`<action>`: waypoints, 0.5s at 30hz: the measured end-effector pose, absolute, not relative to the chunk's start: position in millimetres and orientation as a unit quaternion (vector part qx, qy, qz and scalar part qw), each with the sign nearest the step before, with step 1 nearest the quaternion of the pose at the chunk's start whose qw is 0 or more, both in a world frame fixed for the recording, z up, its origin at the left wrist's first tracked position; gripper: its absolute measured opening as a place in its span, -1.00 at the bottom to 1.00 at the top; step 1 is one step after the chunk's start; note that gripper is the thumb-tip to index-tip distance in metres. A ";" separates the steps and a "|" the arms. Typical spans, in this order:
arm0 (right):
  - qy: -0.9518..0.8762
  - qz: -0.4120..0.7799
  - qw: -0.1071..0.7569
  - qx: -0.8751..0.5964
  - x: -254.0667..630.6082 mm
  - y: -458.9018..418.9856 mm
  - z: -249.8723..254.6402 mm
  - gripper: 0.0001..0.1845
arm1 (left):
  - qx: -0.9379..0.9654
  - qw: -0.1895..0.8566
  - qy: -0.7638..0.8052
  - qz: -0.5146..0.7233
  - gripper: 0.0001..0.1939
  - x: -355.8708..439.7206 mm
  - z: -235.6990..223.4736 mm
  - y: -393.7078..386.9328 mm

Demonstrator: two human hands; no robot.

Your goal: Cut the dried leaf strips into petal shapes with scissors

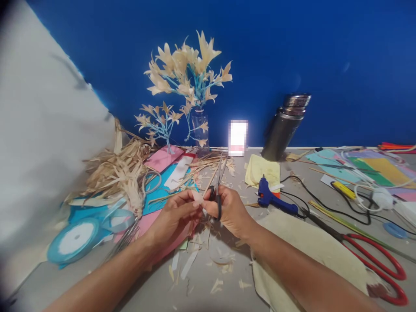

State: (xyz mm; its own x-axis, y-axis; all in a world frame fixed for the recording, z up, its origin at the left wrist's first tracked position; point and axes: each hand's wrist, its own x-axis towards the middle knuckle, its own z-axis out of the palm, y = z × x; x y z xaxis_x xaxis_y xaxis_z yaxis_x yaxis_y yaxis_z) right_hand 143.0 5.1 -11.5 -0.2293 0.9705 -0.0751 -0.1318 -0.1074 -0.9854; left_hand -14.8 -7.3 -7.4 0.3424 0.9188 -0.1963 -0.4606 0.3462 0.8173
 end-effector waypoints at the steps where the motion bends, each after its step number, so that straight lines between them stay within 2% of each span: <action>1: -0.497 0.605 0.453 -0.427 143.0 4.7 -12.8 -0.66 | 0.332 0.746 0.340 0.467 -0.77 -14.0 -7.4 -7.3; 6: -0.533 0.596 0.420 -0.429 144.9 4.5 -13.2 -0.63 | 0.320 0.733 0.367 0.475 -0.76 -14.9 -4.0 -7.9; 11: -0.633 0.623 0.267 -0.375 153.5 7.8 -9.1 -0.39 | 0.401 0.644 0.401 0.513 -0.79 -26.1 -0.2 -1.7; 15: -0.688 0.611 0.200 -0.337 158.2 8.7 -10.2 -0.34 | 0.428 0.619 0.398 0.526 -0.81 -32.0 0.6 3.0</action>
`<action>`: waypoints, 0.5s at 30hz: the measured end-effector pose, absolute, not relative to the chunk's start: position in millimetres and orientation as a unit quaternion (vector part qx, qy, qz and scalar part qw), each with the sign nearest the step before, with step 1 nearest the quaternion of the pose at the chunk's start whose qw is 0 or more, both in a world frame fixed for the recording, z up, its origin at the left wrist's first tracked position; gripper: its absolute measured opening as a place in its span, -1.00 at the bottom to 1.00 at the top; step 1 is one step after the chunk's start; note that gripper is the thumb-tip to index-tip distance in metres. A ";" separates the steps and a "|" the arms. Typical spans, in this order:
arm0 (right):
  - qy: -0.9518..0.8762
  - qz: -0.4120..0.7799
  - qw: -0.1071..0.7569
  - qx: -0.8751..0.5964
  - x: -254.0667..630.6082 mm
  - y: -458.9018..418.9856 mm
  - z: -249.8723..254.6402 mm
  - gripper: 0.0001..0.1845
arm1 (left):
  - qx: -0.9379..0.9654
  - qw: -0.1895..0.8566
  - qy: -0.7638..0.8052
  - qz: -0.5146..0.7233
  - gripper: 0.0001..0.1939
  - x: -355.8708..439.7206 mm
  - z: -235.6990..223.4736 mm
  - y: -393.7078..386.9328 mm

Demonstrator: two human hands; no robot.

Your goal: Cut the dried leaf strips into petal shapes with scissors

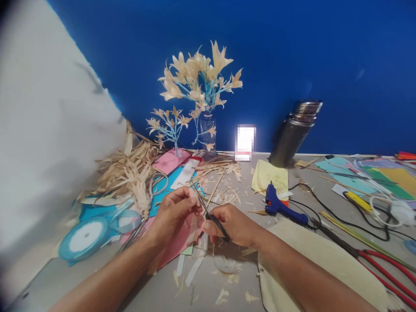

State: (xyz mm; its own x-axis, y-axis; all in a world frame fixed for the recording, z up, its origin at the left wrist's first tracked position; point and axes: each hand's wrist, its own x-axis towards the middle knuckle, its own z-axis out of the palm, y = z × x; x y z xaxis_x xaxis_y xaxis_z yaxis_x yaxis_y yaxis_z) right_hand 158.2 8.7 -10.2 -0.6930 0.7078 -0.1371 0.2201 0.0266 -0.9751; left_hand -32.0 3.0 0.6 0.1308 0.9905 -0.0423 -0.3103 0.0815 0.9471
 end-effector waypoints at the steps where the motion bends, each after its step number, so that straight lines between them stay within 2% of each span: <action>1: -0.694 0.609 0.193 -0.333 158.6 8.6 -10.4 -0.34 | 0.427 0.620 0.398 0.524 -0.81 -32.5 0.7 3.3; 15: -0.663 0.626 0.192 -0.364 158.4 7.9 -11.7 -0.34 | 0.447 0.596 0.431 0.510 -0.85 -34.4 5.3 1.6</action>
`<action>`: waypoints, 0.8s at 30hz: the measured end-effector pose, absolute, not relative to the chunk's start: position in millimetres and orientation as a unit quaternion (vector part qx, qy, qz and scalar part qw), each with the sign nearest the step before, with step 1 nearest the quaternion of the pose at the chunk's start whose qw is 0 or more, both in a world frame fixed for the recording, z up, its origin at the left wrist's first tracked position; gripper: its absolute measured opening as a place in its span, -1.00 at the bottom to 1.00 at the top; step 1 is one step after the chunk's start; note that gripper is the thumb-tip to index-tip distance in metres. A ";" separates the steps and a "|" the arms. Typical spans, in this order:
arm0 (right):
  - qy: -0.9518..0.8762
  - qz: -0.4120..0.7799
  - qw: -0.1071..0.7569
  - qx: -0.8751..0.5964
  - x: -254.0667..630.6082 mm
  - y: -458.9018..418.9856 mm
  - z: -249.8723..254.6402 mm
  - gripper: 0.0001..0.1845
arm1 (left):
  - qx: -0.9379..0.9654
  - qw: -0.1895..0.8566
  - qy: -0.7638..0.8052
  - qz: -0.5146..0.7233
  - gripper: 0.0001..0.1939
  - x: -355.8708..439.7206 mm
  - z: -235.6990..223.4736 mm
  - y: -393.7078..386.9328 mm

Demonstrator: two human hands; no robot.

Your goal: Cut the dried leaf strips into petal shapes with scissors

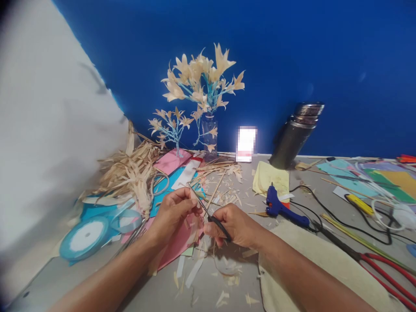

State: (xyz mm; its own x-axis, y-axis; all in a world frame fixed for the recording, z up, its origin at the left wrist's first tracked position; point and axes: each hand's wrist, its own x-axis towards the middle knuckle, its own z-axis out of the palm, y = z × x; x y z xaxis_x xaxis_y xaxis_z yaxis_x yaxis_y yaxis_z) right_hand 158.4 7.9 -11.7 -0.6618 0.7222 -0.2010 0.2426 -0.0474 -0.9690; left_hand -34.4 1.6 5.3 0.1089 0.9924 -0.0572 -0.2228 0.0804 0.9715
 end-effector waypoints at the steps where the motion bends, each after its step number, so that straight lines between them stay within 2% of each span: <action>1: -0.659 0.628 0.192 -0.366 158.1 7.7 -11.2 -0.34 | 0.447 0.597 0.430 0.509 -0.85 -34.5 5.2 1.7; 12: -0.638 0.653 0.211 -0.350 158.5 8.0 -14.6 -0.38 | 0.452 0.609 0.404 0.512 -0.86 -36.3 0.6 3.5; 24: -0.644 0.651 0.190 -0.354 156.6 5.9 -5.7 -0.39 | 0.434 0.617 0.439 0.488 -0.88 -33.7 8.5 -1.5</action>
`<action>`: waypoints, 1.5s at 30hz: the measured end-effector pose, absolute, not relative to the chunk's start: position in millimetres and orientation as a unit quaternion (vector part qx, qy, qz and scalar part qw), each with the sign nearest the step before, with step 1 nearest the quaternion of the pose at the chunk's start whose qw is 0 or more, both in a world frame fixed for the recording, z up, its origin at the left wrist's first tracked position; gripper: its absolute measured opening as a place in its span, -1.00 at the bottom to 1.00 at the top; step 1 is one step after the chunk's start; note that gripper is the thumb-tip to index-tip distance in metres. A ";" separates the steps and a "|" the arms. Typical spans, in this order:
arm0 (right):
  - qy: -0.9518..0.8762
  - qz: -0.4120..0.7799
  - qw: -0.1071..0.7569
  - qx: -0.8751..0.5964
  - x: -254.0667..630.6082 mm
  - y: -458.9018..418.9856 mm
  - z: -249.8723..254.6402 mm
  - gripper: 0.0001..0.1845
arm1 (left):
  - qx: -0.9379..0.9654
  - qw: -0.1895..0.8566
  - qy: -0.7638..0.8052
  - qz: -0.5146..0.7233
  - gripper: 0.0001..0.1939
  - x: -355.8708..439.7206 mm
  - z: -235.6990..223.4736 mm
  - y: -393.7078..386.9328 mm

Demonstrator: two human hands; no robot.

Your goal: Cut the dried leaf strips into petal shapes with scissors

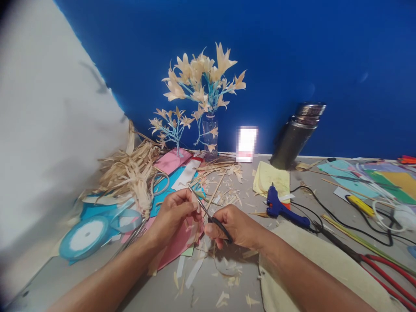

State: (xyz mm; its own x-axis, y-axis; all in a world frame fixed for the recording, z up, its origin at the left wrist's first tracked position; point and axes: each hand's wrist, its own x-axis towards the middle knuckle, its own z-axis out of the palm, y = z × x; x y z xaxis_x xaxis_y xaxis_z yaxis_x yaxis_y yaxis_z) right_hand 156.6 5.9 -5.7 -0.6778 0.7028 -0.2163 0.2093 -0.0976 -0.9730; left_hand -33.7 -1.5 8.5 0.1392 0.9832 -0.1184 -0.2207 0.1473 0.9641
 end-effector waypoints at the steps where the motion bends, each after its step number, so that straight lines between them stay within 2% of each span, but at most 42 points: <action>1: -0.644 0.651 0.187 -0.356 156.9 6.1 -5.7 -0.40 | 0.436 0.618 0.439 0.486 -0.88 -33.9 8.4 -1.5; 11: -0.670 0.629 0.172 -0.356 160.3 9.1 -5.1 -0.29 | 0.441 0.637 0.425 0.467 -0.92 -37.2 7.6 -1.5; 26: -0.669 0.643 0.176 -0.328 162.8 10.5 -7.8 -0.36 | 0.469 0.617 0.467 0.424 -0.93 -39.1 5.1 0.6; 37: -0.667 0.639 0.165 -0.346 162.0 8.8 -2.7 -0.31 | 0.451 0.634 0.443 0.446 -0.91 -37.8 5.7 0.2; 42: -0.637 0.652 0.182 -0.368 159.8 8.9 -3.3 -0.35 | 0.457 0.650 0.422 0.437 -0.90 -37.9 5.6 -0.1; 45: -0.604 0.640 0.230 -0.415 157.1 11.1 -3.8 -0.42 | 0.452 0.651 0.422 0.441 -0.88 -37.3 4.6 1.7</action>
State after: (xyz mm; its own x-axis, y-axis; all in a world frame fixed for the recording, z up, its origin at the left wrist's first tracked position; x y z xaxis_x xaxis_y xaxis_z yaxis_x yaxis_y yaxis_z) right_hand 157.1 11.1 -3.8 -0.5494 0.7961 -0.2539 0.2067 -0.1649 -0.9644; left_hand -37.3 1.7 4.6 0.2556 0.9549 -0.1509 -0.1928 0.2033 0.9599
